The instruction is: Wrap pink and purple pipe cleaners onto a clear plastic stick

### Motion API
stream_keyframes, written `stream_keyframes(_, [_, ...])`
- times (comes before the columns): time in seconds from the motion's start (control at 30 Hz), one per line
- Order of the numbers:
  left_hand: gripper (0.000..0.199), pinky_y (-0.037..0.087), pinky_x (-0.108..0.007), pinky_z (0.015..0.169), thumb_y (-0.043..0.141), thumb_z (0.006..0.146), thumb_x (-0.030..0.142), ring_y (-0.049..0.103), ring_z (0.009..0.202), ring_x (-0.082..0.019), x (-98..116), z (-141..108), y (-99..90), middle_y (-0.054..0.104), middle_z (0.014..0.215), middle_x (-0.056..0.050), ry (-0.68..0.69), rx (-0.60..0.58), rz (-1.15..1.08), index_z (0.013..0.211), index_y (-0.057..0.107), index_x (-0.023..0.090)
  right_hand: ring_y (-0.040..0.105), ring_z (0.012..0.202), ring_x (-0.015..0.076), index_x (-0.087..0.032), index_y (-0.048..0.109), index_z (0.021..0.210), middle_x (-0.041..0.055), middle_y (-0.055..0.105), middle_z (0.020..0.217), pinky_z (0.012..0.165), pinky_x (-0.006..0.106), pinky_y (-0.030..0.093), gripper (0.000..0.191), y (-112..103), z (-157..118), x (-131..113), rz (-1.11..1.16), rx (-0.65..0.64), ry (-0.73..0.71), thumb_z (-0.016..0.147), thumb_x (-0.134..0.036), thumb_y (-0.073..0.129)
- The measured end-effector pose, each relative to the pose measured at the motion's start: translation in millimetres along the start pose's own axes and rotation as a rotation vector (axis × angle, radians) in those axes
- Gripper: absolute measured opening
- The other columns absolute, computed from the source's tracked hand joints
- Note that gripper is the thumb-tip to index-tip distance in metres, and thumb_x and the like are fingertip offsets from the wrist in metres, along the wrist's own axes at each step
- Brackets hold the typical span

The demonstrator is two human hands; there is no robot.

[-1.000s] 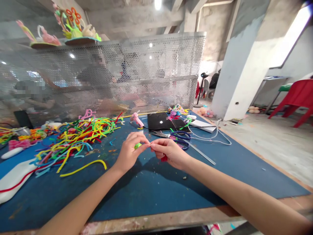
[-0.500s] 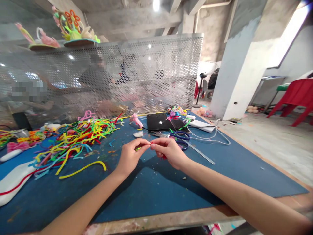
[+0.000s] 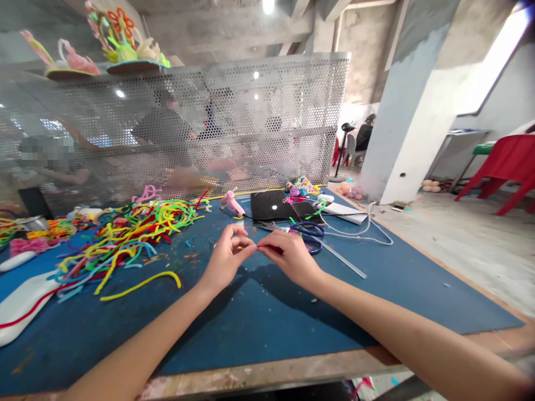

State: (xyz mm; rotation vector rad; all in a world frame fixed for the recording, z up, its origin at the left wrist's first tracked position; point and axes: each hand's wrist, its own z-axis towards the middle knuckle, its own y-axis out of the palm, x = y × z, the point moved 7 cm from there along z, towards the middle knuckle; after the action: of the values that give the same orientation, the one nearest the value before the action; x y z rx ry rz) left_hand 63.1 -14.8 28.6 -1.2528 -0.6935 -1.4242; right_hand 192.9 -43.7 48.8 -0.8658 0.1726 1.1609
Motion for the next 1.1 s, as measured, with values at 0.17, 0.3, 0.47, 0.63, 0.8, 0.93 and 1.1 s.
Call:
stream_keyframes(0.17, [0.019, 0.039, -0.023, 0.065, 0.054, 0.084, 0.029, 0.053, 0.069, -0.011, 11.4, -3.2, 3.4, 0.054, 0.077, 0.004, 0.117, 0.032, 0.173, 0.093, 0.039, 0.021, 0.051, 0.058, 0.0104, -0.016, 0.063, 0.074, 0.0001, 0.058, 0.065, 0.055, 0.022, 0.038, 0.015, 7.0, -1.4, 16.9, 0.201, -0.025, 0.298, 0.082, -0.026, 0.055])
stream_keyframes(0.3, [0.007, 0.040, -0.025, 0.071, 0.043, 0.090, 0.026, 0.055, 0.076, -0.013, 20.3, -9.4, 7.0, 0.054, 0.084, 0.001, 0.246, 0.041, 0.421, 0.095, 0.041, 0.021, 0.040, 0.042, 0.0073, -0.017, 0.054, 0.067, -0.0051, 0.046, 0.049, 0.042, 0.020, 0.030, 0.021, 29.0, -12.3, 32.1, 0.592, -0.131, 0.638, 0.077, -0.035, 0.057])
stream_keyframes(0.47, [0.009, 0.040, -0.029, 0.077, 0.038, 0.091, 0.021, 0.054, 0.085, -0.017, 25.2, -15.2, 11.9, 0.054, 0.091, -0.004, 0.368, 0.051, 0.586, 0.099, 0.041, 0.020, 0.039, 0.042, 0.0069, -0.017, 0.054, 0.066, -0.0053, 0.045, 0.048, 0.041, 0.020, 0.029, 0.023, 34.4, -14.3, 26.5, 0.661, -0.163, 0.653, 0.076, -0.037, 0.058])
stream_keyframes(0.63, [0.016, 0.038, -0.026, 0.067, 0.038, 0.091, 0.026, 0.052, 0.069, -0.014, 23.0, -11.7, 9.4, 0.052, 0.075, 0.001, 0.249, 0.090, 0.423, 0.105, 0.039, 0.020, 0.052, 0.062, 0.0109, -0.017, 0.065, 0.077, 0.0017, 0.061, 0.069, 0.058, 0.023, 0.040, 0.012, 6.2, -5.9, -1.0, 0.110, 0.046, 0.174, 0.081, -0.023, 0.055])
stream_keyframes(0.8, [0.032, 0.029, -0.021, 0.049, 0.052, 0.083, 0.035, 0.036, 0.047, -0.009, 2.7, -5.8, 10.6, 0.039, 0.049, 0.010, -0.041, 0.037, -0.006, 0.107, 0.039, 0.017, 0.054, 0.066, 0.0129, -0.014, 0.063, 0.080, 0.0056, 0.062, 0.073, 0.061, 0.025, 0.040, 0.020, 3.3, -10.7, -36.6, -0.435, 0.061, -0.445, 0.089, -0.017, 0.045])
stream_keyframes(0.93, [0.039, 0.027, -0.019, 0.046, 0.062, 0.075, 0.033, 0.033, 0.042, -0.007, -5.9, -5.8, 13.7, 0.039, 0.043, 0.012, -0.145, 0.031, -0.154, 0.104, 0.039, 0.018, 0.046, 0.054, 0.0123, -0.014, 0.060, 0.072, 0.0018, 0.055, 0.061, 0.053, 0.028, 0.031, 0.024, 10.9, -13.7, -47.7, -0.713, 0.007, -0.720, 0.089, -0.012, 0.044])
stream_keyframes(1.1, [0.033, 0.031, -0.021, 0.048, 0.056, 0.080, 0.041, 0.039, 0.044, -0.010, 8.7, 1.5, -8.8, 0.045, 0.047, 0.008, -0.037, 0.039, 0.133, 0.101, 0.044, 0.019, 0.051, 0.062, 0.0125, -0.016, 0.059, 0.077, 0.0036, 0.059, 0.068, 0.059, 0.026, 0.036, 0.021, 5.6, -6.1, -41.1, -0.594, 0.004, -0.554, 0.089, -0.015, 0.042])
